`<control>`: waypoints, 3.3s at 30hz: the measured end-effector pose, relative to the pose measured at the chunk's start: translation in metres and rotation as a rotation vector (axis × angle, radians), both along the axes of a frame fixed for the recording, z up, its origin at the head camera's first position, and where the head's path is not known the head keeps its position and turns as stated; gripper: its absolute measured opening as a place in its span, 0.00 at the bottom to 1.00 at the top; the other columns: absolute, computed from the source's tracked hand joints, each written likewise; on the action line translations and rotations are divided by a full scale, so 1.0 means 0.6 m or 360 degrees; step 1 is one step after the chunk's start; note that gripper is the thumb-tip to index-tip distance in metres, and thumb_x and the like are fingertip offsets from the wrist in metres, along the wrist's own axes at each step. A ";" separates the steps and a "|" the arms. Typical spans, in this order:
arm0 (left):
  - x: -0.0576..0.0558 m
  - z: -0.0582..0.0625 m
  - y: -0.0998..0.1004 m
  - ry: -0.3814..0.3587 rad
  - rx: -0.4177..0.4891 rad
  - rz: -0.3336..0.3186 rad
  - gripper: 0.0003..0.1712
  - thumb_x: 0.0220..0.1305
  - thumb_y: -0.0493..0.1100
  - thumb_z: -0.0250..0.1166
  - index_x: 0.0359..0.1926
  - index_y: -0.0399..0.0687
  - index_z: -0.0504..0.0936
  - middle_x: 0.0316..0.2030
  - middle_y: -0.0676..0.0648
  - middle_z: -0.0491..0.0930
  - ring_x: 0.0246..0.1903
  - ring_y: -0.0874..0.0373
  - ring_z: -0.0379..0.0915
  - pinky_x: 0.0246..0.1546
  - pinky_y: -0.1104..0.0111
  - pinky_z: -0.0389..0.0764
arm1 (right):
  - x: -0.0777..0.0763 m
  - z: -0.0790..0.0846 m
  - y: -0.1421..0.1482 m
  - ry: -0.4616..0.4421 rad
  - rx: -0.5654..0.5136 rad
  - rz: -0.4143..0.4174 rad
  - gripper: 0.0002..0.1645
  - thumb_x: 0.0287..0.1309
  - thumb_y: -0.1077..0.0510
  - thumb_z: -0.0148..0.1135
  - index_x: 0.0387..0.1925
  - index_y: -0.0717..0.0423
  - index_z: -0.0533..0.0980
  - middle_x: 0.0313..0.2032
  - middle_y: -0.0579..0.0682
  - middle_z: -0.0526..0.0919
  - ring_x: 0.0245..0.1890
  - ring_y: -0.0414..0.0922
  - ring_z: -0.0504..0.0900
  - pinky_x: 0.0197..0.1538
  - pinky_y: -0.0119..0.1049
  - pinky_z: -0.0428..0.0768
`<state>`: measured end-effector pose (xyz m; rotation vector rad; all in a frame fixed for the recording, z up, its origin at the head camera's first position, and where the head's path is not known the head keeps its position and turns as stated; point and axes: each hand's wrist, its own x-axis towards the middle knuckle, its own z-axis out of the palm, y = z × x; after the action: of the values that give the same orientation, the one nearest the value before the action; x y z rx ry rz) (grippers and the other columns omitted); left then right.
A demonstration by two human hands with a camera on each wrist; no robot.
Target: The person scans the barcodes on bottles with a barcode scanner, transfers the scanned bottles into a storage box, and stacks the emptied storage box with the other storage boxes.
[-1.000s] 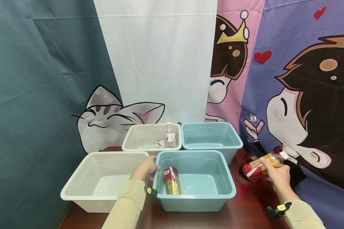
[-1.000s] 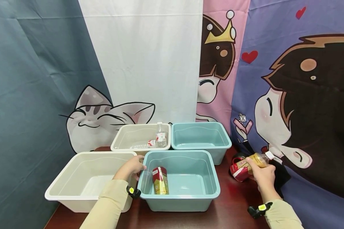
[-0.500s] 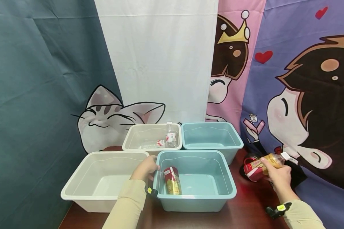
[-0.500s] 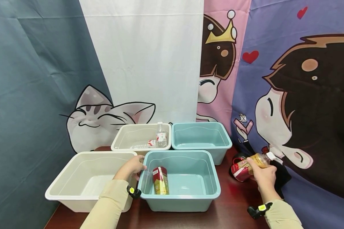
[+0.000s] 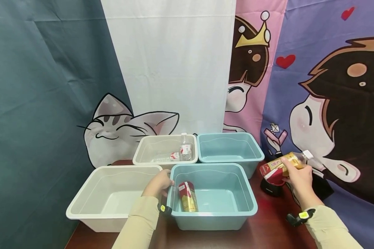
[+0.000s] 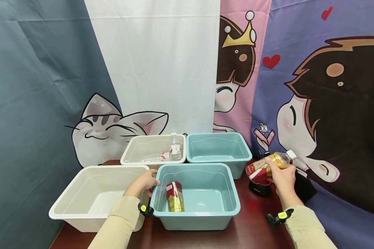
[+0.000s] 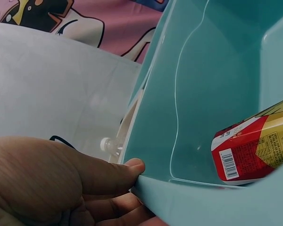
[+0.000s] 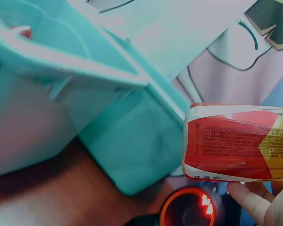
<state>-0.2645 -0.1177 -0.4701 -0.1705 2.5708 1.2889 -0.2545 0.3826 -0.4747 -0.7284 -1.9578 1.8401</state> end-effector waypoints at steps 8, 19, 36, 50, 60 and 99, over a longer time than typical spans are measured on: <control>0.003 0.000 -0.002 0.0005 0.0016 0.0008 0.33 0.66 0.31 0.63 0.70 0.31 0.65 0.43 0.32 0.80 0.32 0.43 0.83 0.21 0.58 0.87 | -0.030 0.035 -0.030 0.0106 -0.0170 0.0018 0.50 0.52 0.41 0.77 0.61 0.56 0.54 0.50 0.53 0.66 0.19 0.38 0.81 0.26 0.45 0.87; 0.002 -0.002 0.001 0.0011 -0.0017 0.0018 0.33 0.66 0.32 0.63 0.70 0.31 0.66 0.41 0.33 0.81 0.31 0.44 0.83 0.20 0.58 0.87 | -0.059 0.061 -0.072 0.0171 -0.0267 0.0058 0.54 0.53 0.42 0.76 0.67 0.55 0.51 0.52 0.51 0.63 0.23 0.36 0.81 0.33 0.49 0.88; 0.003 -0.001 0.001 0.0008 -0.0038 0.0020 0.33 0.66 0.33 0.64 0.70 0.32 0.66 0.44 0.31 0.81 0.33 0.44 0.83 0.22 0.58 0.87 | -0.109 0.057 -0.154 0.0036 -0.0806 0.0127 0.65 0.53 0.31 0.70 0.78 0.51 0.45 0.65 0.55 0.66 0.49 0.51 0.81 0.58 0.54 0.78; -0.004 -0.009 0.001 -0.0018 -0.0025 0.0046 0.35 0.64 0.32 0.65 0.70 0.32 0.65 0.45 0.31 0.81 0.33 0.43 0.83 0.22 0.57 0.87 | -0.124 0.062 -0.211 -0.0028 -0.1147 0.0181 0.54 0.62 0.36 0.65 0.78 0.45 0.47 0.71 0.54 0.63 0.67 0.51 0.69 0.65 0.55 0.73; -0.003 -0.008 0.000 -0.0006 -0.0032 0.0043 0.34 0.64 0.32 0.65 0.70 0.31 0.66 0.46 0.30 0.81 0.34 0.43 0.83 0.20 0.60 0.86 | -0.132 0.055 -0.231 -0.0055 -0.1146 0.0167 0.59 0.59 0.33 0.66 0.79 0.46 0.45 0.70 0.56 0.63 0.69 0.55 0.67 0.65 0.58 0.71; -0.009 -0.018 -0.001 0.0031 0.0022 0.0070 0.34 0.64 0.31 0.65 0.70 0.32 0.66 0.46 0.28 0.80 0.26 0.45 0.83 0.18 0.59 0.86 | -0.112 -0.009 -0.312 -0.0355 -0.0559 0.1079 0.44 0.74 0.42 0.52 0.73 0.72 0.55 0.45 0.57 0.78 0.40 0.49 0.84 0.47 0.46 0.88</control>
<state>-0.2697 -0.1185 -0.4811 -0.2140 2.5874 1.3298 -0.3219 0.1957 -0.4803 -0.3884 -2.2309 2.6464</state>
